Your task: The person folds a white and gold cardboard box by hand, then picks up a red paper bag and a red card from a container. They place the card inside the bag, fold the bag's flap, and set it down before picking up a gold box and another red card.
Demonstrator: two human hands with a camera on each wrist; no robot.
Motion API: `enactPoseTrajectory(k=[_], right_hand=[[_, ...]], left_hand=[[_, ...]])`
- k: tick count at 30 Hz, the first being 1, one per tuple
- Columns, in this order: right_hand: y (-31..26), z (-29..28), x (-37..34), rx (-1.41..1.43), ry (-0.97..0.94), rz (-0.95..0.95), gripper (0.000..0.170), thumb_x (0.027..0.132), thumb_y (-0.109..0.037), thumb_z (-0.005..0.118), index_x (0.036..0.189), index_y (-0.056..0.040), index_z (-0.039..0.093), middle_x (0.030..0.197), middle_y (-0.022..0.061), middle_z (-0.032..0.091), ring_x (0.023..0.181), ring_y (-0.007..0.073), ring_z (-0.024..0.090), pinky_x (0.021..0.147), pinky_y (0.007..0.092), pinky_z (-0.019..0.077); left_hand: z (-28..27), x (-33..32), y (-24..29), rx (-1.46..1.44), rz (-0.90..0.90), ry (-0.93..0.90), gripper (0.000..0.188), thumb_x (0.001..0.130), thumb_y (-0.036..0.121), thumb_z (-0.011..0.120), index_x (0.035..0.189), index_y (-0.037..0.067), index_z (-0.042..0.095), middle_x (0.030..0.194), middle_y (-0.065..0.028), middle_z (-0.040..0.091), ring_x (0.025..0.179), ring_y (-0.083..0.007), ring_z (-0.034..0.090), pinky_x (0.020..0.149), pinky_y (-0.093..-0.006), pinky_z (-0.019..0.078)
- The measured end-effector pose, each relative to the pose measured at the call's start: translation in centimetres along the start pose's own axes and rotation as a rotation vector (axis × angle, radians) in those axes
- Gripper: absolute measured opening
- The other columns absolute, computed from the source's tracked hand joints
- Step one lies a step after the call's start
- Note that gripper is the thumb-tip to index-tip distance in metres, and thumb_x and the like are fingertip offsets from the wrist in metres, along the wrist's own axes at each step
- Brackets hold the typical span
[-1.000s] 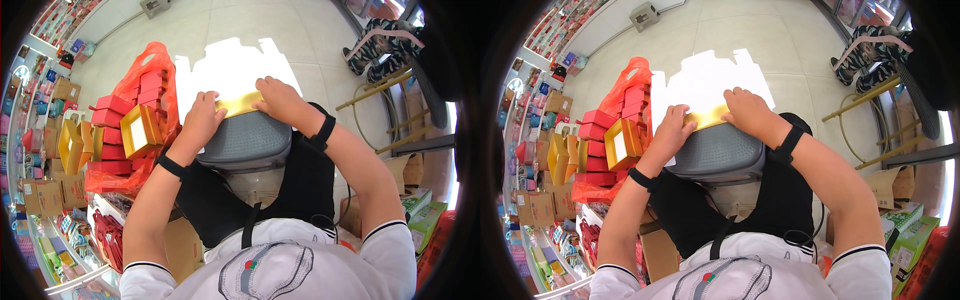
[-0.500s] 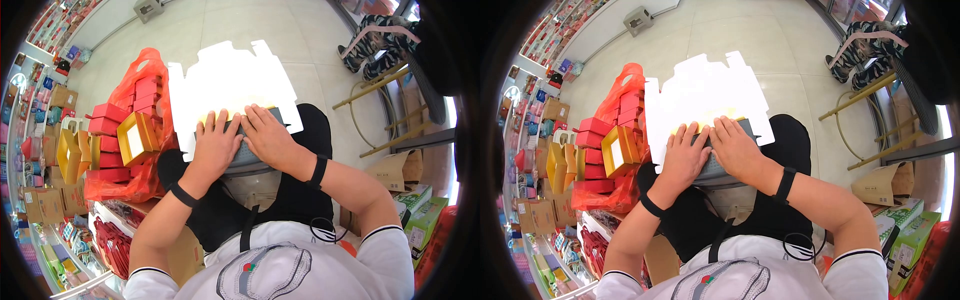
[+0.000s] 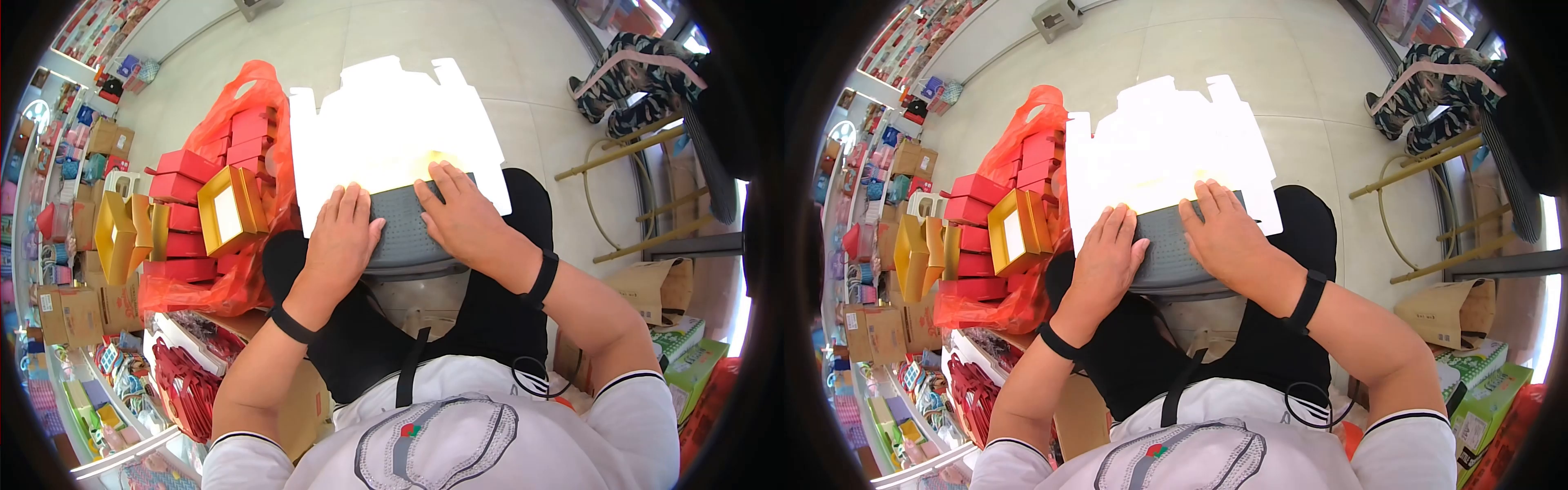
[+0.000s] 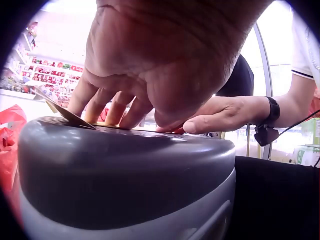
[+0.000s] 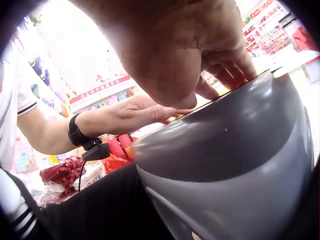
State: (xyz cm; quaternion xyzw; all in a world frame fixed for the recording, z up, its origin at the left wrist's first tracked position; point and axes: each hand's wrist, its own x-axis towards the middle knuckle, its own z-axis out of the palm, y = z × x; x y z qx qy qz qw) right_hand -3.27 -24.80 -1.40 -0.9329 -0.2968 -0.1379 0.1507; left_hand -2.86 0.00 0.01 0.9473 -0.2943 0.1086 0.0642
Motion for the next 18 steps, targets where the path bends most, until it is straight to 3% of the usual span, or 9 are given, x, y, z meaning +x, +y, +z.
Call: enactPoseTrajectory(k=[7,13,16,18], right_hand=[[-0.4,-0.2,0.2,-0.041,-0.006,0.011,0.05,0.095,-0.02,0.073,0.133,0.0094,0.058,0.139,0.0369,0.053,0.134,0.0497,0.053,0.115,0.0543,0.0449],[-0.3,0.1,-0.1,0.005,0.05,-0.001,0.048,0.095,-0.02,0.073,0.131,0.0087,0.06,0.136,0.0359,0.056,0.13,0.0494,0.055,0.113,0.0541,0.046],[-0.1,0.3,0.0,0.022,0.097,-0.006,0.045,0.094,-0.018,0.072,0.129,0.0079,0.061,0.134,0.0352,0.059,0.127,0.049,0.058,0.112,0.0532,0.0472],[0.1,-0.1,0.0,0.027,0.112,-0.037,0.042,0.094,-0.016,0.071,0.127,0.0075,0.062,0.132,0.0351,0.06,0.124,0.0488,0.059,0.11,0.0521,0.0486]], left_hand=[[0.0,-0.3,0.8,0.071,-0.024,0.079,0.054,0.1,0.031,0.072,0.134,-0.009,0.057,0.135,-0.0308,0.06,0.122,-0.0442,0.063,0.105,-0.0483,0.0527],[-3.0,1.9,0.6,-0.097,-0.217,-0.246,0.048,0.103,0.034,0.069,0.126,-0.006,0.059,0.125,-0.0233,0.066,0.108,-0.041,0.069,0.089,-0.0483,0.0589],[-4.9,3.6,0.4,-0.092,-0.306,-0.318,0.045,0.1,0.032,0.071,0.125,-0.004,0.06,0.123,-0.0201,0.067,0.112,-0.038,0.069,0.093,-0.0482,0.0569],[-4.3,4.7,-0.5,0.01,-0.09,-0.111,0.044,0.098,0.029,0.074,0.126,-0.003,0.06,0.124,-0.0204,0.067,0.113,-0.0369,0.068,0.094,-0.0477,0.0553]])
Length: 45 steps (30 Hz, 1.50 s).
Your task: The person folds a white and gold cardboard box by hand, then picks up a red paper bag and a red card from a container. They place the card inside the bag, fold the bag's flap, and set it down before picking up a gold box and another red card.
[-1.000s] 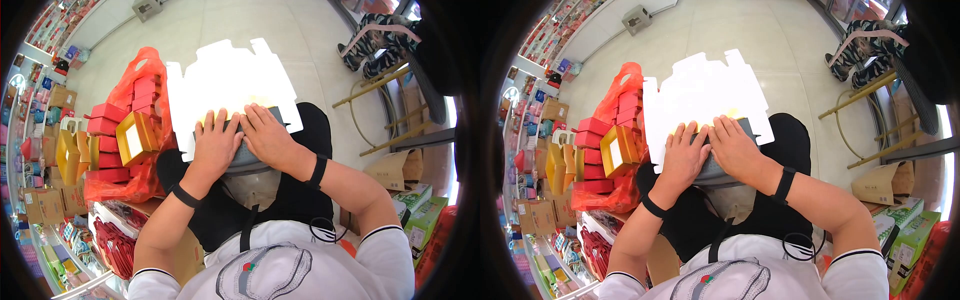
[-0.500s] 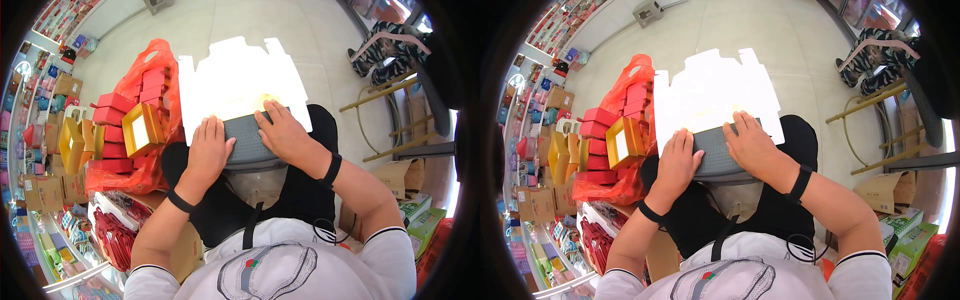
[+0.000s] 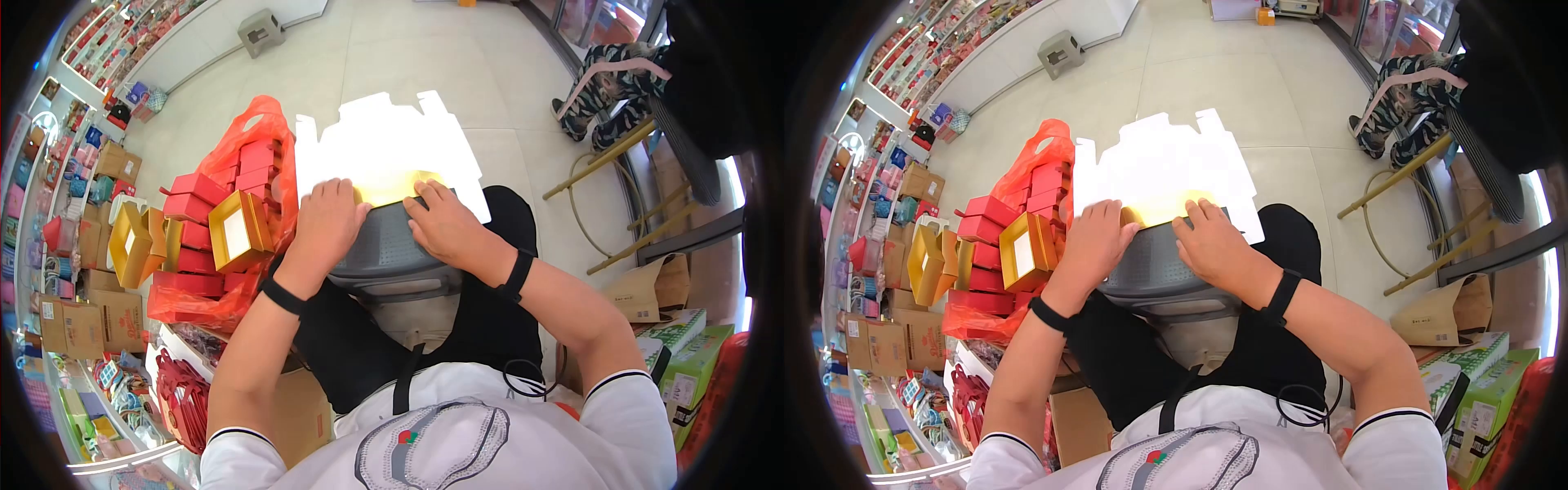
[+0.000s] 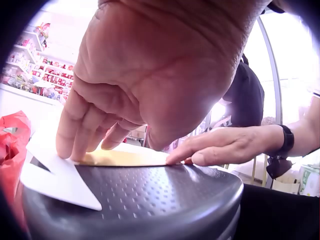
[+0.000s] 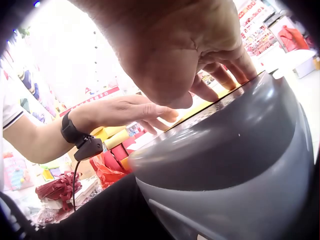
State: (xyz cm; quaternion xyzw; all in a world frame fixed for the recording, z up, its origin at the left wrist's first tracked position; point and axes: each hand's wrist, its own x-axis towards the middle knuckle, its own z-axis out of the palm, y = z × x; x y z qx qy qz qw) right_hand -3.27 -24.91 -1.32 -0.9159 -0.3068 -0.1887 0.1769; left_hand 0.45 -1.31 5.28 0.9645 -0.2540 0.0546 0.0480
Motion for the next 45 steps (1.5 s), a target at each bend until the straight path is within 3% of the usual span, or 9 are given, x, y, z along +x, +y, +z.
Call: enactPoseTrajectory(k=[2,6,15,20,28,31,35,41,45], right_hand=[[0.4,-0.9,0.0,0.14,0.008,0.062,0.039,0.094,-0.011,0.069,0.129,0.0062,0.063,0.134,0.03,0.06,0.126,0.045,0.059,0.11,0.0485,0.0497],[2.8,-3.9,-0.2,0.31,0.078,0.162,0.038,0.092,0.0,0.065,0.13,0.0027,0.064,0.133,0.0223,0.063,0.123,0.0401,0.062,0.106,0.0451,0.0528],[8.8,-7.4,-3.4,-0.184,-0.003,0.083,0.069,0.08,0.005,0.068,0.147,-0.0074,0.057,0.147,0.0202,0.057,0.137,0.0414,0.054,0.118,0.0495,0.0446],[5.7,-7.1,-3.7,-0.052,-0.132,-0.103,0.065,0.077,-0.005,0.079,0.14,-0.0068,0.06,0.146,0.0187,0.057,0.139,0.0395,0.052,0.123,0.0498,0.0389],[0.4,-3.3,-2.8,0.099,-0.132,-0.191,0.037,0.082,-0.01,0.078,0.114,0.0006,0.066,0.116,0.0149,0.065,0.114,0.0312,0.062,0.102,0.0406,0.0523],[0.0,-3.2,-2.4,0.114,-0.156,-0.164,0.037,0.081,-0.011,0.078,0.114,0.0004,0.065,0.114,0.0141,0.063,0.11,0.0305,0.061,0.098,0.0399,0.0532],[-0.1,-3.1,-2.2,0.125,-0.143,-0.163,0.036,0.082,-0.012,0.078,0.114,-0.0003,0.065,0.112,0.0136,0.062,0.107,0.0302,0.061,0.094,0.0397,0.0536],[0.0,-3.4,-1.8,0.187,-0.179,-0.11,0.035,0.087,-0.012,0.076,0.119,-0.0001,0.065,0.113,0.0144,0.066,0.111,0.0332,0.066,0.095,0.0426,0.0565],[-0.6,-3.9,0.2,0.226,-0.257,-0.032,0.024,0.093,-0.015,0.074,0.112,-0.0032,0.067,0.096,0.0134,0.069,0.095,0.033,0.069,0.082,0.0441,0.0573]], left_hand=[[2.0,1.3,-0.8,-0.015,0.153,0.161,0.043,0.093,0.022,0.077,0.127,0.0,0.061,0.121,-0.0186,0.068,0.112,-0.0348,0.067,0.096,-0.0466,0.0526],[3.1,2.1,0.6,-0.024,0.13,0.064,0.033,0.093,0.012,0.074,0.124,0.005,0.064,0.108,-0.0133,0.069,0.103,-0.0343,0.067,0.088,-0.0467,0.0529],[1.3,0.6,-1.7,-0.23,0.391,0.237,0.031,0.083,-0.01,0.066,0.107,0.009,0.064,0.104,-0.0093,0.067,0.106,-0.0331,0.064,0.1,-0.0452,0.0445],[1.4,-0.4,-5.1,-0.1,0.314,0.177,0.029,0.085,-0.011,0.063,0.105,0.011,0.062,0.124,-0.0101,0.068,0.143,-0.0353,0.055,0.123,-0.0555,0.0357],[0.9,0.2,-9.2,0.079,0.191,0.301,0.021,0.093,-0.006,0.059,0.109,0.005,0.066,0.131,-0.0193,0.066,0.138,-0.0385,0.057,0.115,-0.0502,0.0452],[-2.0,-1.4,-5.0,-0.229,0.12,0.349,0.021,0.092,-0.002,0.066,0.112,0.003,0.067,0.13,-0.0196,0.067,0.136,-0.0386,0.058,0.113,-0.0481,0.0471],[-1.8,-5.7,2.8,-0.431,0.327,0.064,0.045,0.082,0.006,0.083,0.122,0.002,0.063,0.136,-0.0188,0.063,0.135,-0.0381,0.058,0.111,-0.0462,0.0492],[1.5,-7.1,0.5,-0.238,0.131,-0.052,0.054,0.079,0.011,0.087,0.126,0.004,0.061,0.137,-0.0161,0.061,0.13,-0.0385,0.059,0.107,-0.0467,0.0511],[1.3,-6.4,-1.1,-0.357,0.124,-0.036,0.025,0.091,0.008,0.077,0.114,0.006,0.067,0.117,-0.0137,0.068,0.11,-0.0362,0.068,0.092,-0.0442,0.0577]])
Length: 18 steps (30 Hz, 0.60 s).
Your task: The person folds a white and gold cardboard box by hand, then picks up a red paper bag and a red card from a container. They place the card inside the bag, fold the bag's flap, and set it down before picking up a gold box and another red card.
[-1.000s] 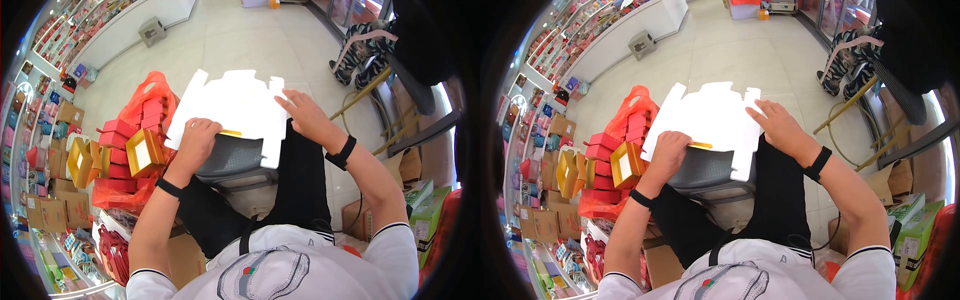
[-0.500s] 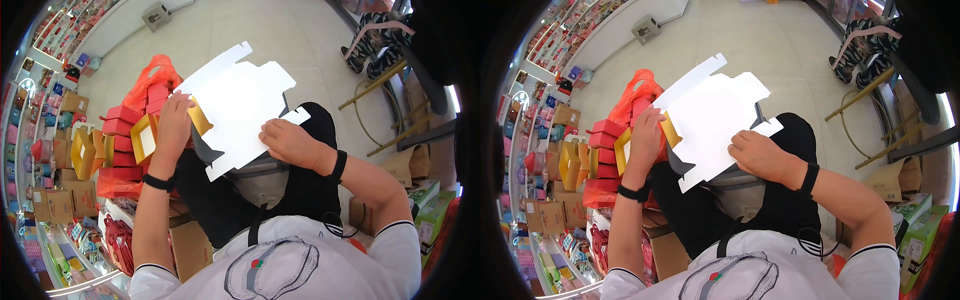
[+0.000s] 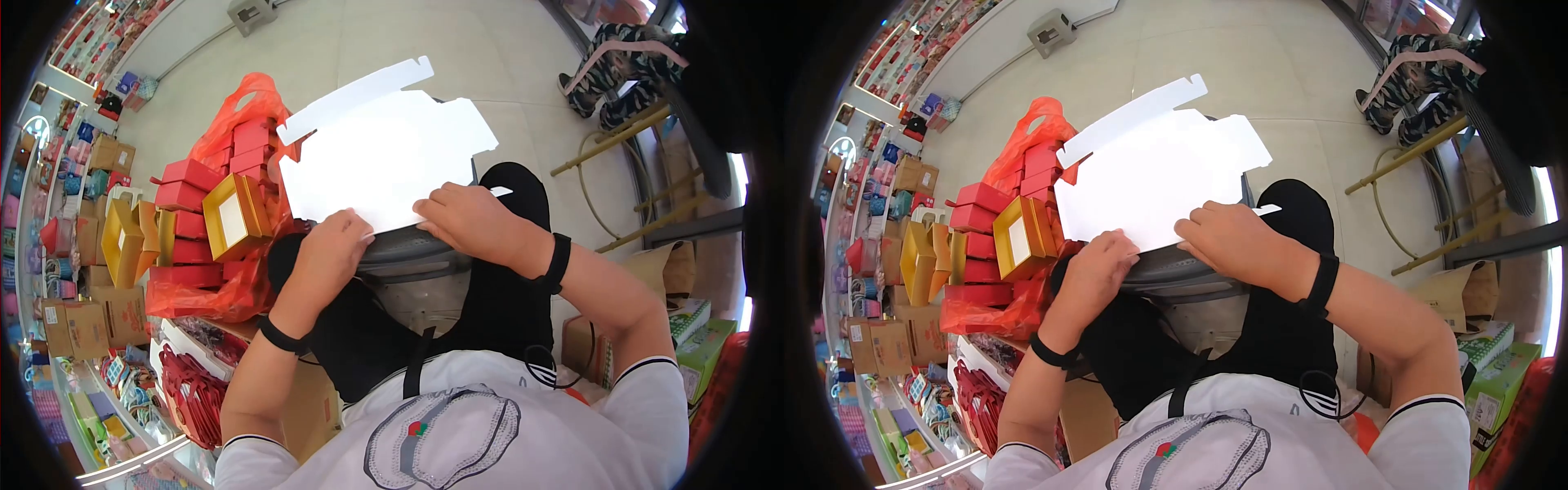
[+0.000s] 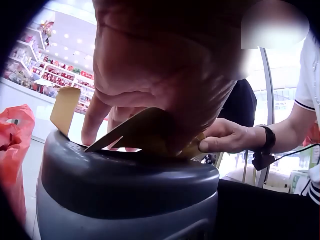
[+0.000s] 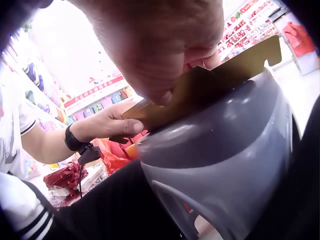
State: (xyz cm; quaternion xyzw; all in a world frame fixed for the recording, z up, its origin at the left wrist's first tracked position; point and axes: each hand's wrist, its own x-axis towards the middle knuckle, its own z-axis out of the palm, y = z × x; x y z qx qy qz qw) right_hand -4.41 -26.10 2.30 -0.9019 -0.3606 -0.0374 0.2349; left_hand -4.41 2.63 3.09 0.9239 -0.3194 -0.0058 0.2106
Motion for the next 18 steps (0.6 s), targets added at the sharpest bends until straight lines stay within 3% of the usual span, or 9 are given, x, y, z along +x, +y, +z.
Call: enactPoseTrajectory(k=[1,3,5,8,9,12,13,18], right_hand=[[0.3,0.1,0.5,0.018,0.025,-0.019,0.02,0.094,-0.015,0.074,0.109,-0.0042,0.067,0.09,0.0137,0.068,0.09,0.0337,0.069,0.079,0.0443,0.0571],[1.1,0.2,1.5,0.088,0.046,-0.001,0.016,0.097,-0.019,0.072,0.104,-0.0043,0.069,0.085,0.0164,0.07,0.087,0.0374,0.071,0.079,0.0462,0.0563],[1.9,-0.2,2.5,0.202,-0.072,0.113,0.018,0.098,-0.022,0.07,0.103,-0.0041,0.07,0.089,0.0168,0.072,0.09,0.0383,0.071,0.081,0.0472,0.0556],[2.9,-1.3,4.3,0.326,-0.203,0.238,0.025,0.099,-0.027,0.068,0.102,-0.0029,0.073,0.095,0.0193,0.074,0.096,0.0398,0.071,0.084,0.0484,0.0543],[3.2,-1.5,4.7,0.338,-0.238,0.273,0.026,0.099,-0.028,0.068,0.102,-0.0025,0.073,0.095,0.02,0.074,0.096,0.0398,0.071,0.084,0.0482,0.0543],[3.8,-1.0,5.4,0.24,-0.281,0.312,0.032,0.099,-0.033,0.07,0.107,-0.0022,0.074,0.097,0.0198,0.074,0.099,0.0387,0.071,0.087,0.0477,0.0543],[3.7,-0.8,5.5,0.192,-0.273,0.309,0.033,0.099,-0.034,0.07,0.108,-0.0024,0.074,0.098,0.0193,0.074,0.1,0.0386,0.071,0.088,0.0477,0.0543],[4.3,-0.8,6.7,0.155,-0.366,0.367,0.036,0.099,-0.037,0.071,0.112,-0.0039,0.075,0.105,0.018,0.075,0.109,0.0377,0.07,0.095,0.0477,0.0532]], left_hand=[[-0.4,0.2,-0.3,-0.046,0.012,0.059,0.013,0.096,0.01,0.073,0.107,0.004,0.069,0.104,-0.0154,0.068,0.098,-0.0373,0.069,0.084,-0.0443,0.0573],[-1.5,1.0,-1.0,-0.08,-0.058,-0.051,0.013,0.097,0.012,0.073,0.106,0.003,0.07,0.104,-0.0165,0.067,0.095,-0.0391,0.068,0.082,-0.0449,0.0555],[-1.9,1.6,-2.0,-0.111,-0.068,-0.112,0.019,0.1,0.019,0.072,0.106,0.001,0.069,0.099,-0.0186,0.068,0.085,-0.039,0.065,0.077,-0.0434,0.0525],[-3.3,3.2,-2.0,-0.164,-0.212,-0.253,0.027,0.103,0.026,0.069,0.106,-0.001,0.068,0.093,-0.0193,0.068,0.081,-0.0342,0.063,0.077,-0.0405,0.052],[-3.5,3.7,-2.4,-0.222,-0.24,-0.275,0.033,0.105,0.031,0.067,0.107,-0.002,0.066,0.084,-0.0172,0.064,0.078,-0.0262,0.06,0.075,-0.0381,0.0512],[-4.2,4.6,-2.2,-0.268,-0.425,-0.382,0.037,0.102,0.033,0.066,0.103,-0.003,0.066,0.09,-0.0265,0.069,0.084,-0.0419,0.067,0.078,-0.0457,0.0521],[-3.7,4.8,-3.0,-0.27,-0.462,-0.401,0.033,0.104,0.031,0.067,0.104,-0.003,0.063,0.079,-0.0125,0.058,0.075,-0.0183,0.056,0.07,-0.0367,0.0497],[-2.4,4.9,-4.4,-0.193,-0.342,-0.345,0.039,0.104,0.033,0.066,0.098,-0.005,0.059,0.078,-0.0146,0.058,0.074,-0.0225,0.053,0.07,-0.04,0.0478]])
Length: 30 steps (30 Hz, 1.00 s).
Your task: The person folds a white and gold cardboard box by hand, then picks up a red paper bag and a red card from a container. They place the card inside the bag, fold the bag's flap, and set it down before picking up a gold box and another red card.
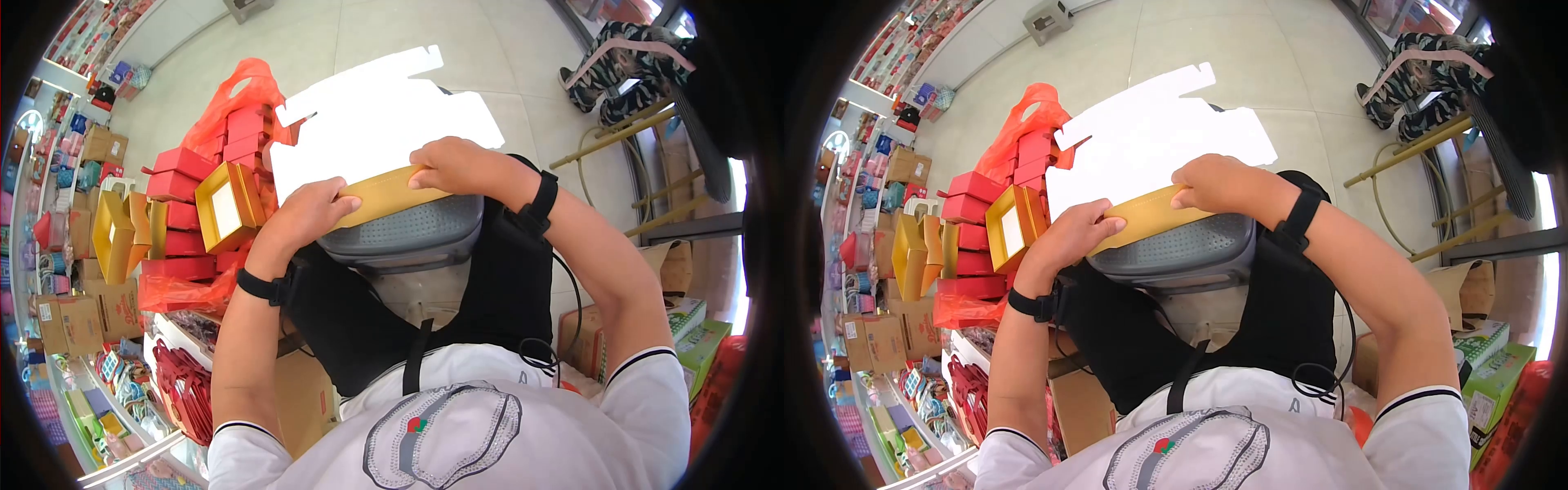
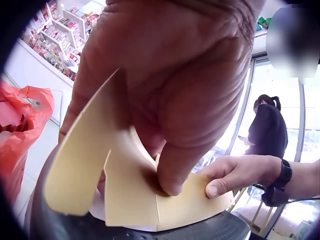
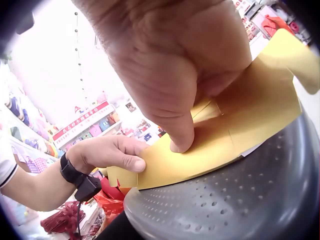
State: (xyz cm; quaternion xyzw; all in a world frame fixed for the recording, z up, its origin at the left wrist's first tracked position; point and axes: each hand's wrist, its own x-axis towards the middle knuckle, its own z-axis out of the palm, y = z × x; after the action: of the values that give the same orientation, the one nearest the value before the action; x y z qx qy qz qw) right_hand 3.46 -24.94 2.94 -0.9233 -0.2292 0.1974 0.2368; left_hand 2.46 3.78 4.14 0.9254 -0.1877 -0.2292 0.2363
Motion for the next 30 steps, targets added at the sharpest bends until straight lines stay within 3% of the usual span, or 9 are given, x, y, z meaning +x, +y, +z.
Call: enactPoseTrajectory(k=[1,4,7,10,13,19,22,30], right_hand=[[-0.3,-0.5,0.2,0.007,-0.041,0.025,0.036,0.099,-0.038,0.071,0.112,-0.0041,0.075,0.107,0.018,0.075,0.111,0.0376,0.069,0.096,0.0476,0.0527],[-0.5,-0.8,0.6,-0.007,-0.108,0.074,0.037,0.099,-0.038,0.071,0.114,-0.0048,0.076,0.112,0.0172,0.075,0.115,0.0366,0.068,0.099,0.0473,0.0519],[0.3,0.0,0.9,0.018,-0.071,0.028,0.036,0.099,-0.037,0.07,0.108,-0.0022,0.073,0.102,0.0192,0.073,0.105,0.0384,0.068,0.092,0.048,0.0516],[0.6,0.1,1.0,0.034,-0.059,-0.005,0.035,0.098,-0.035,0.07,0.105,-0.0006,0.073,0.097,0.0204,0.072,0.1,0.039,0.068,0.088,0.048,0.0516],[0.4,-0.1,0.9,0.046,-0.078,0.009,0.035,0.098,-0.035,0.07,0.103,-0.0002,0.073,0.097,0.0204,0.072,0.1,0.0385,0.068,0.088,0.0477,0.0516],[0.3,-0.2,0.9,0.062,-0.074,0.033,0.035,0.097,-0.034,0.071,0.105,-0.0003,0.074,0.096,0.0201,0.073,0.099,0.0378,0.069,0.088,0.0471,0.052],[0.1,-0.4,0.7,0.065,-0.094,0.046,0.035,0.097,-0.034,0.071,0.106,-0.0007,0.074,0.098,0.02,0.073,0.101,0.0375,0.069,0.09,0.0469,0.0518],[0.0,-0.5,0.6,0.02,-0.101,0.045,0.035,0.097,-0.034,0.07,0.11,-0.0022,0.075,0.103,0.0198,0.074,0.105,0.0373,0.069,0.093,0.047,0.0518]], left_hand=[[0.0,0.1,-0.1,0.007,0.009,0.008,0.041,0.104,0.034,0.066,0.097,-0.005,0.058,0.078,-0.015,0.058,0.074,-0.0235,0.053,0.07,-0.0409,0.0475],[-0.2,0.3,0.3,0.042,-0.021,-0.002,0.042,0.102,0.036,0.065,0.098,-0.006,0.065,0.09,-0.0288,0.069,0.086,-0.0452,0.067,0.079,-0.0486,0.0514],[0.1,0.5,-0.2,0.007,-0.022,-0.024,0.043,0.102,0.036,0.064,0.097,-0.007,0.066,0.089,-0.0286,0.069,0.085,-0.0453,0.066,0.079,-0.0486,0.0513],[-0.2,0.6,-0.2,-0.007,-0.037,-0.065,0.045,0.103,0.038,0.066,0.1,-0.006,0.065,0.079,-0.0155,0.061,0.075,-0.0241,0.056,0.072,-0.0408,0.0492],[-1.2,0.2,1.2,-0.097,-0.193,-0.16,0.046,0.102,0.04,0.067,0.1,-0.006,0.066,0.077,-0.0121,0.059,0.075,-0.0206,0.056,0.071,-0.0392,0.0489],[-1.0,0.6,-0.2,-0.101,-0.075,-0.126,0.048,0.1,0.042,0.068,0.098,-0.006,0.065,0.075,-0.0094,0.057,0.073,-0.0188,0.053,0.069,-0.0377,0.0475],[-1.5,0.7,1.0,0.024,-0.074,-0.171,0.048,0.1,0.042,0.07,0.097,-0.005,0.065,0.075,-0.0091,0.057,0.074,-0.0188,0.053,0.069,-0.0372,0.0479],[-0.1,0.6,0.0,-0.041,-0.091,-0.11,0.049,0.1,0.043,0.069,0.095,-0.006,0.065,0.074,-0.012,0.057,0.07,-0.0225,0.051,0.068,-0.0404,0.0474]])
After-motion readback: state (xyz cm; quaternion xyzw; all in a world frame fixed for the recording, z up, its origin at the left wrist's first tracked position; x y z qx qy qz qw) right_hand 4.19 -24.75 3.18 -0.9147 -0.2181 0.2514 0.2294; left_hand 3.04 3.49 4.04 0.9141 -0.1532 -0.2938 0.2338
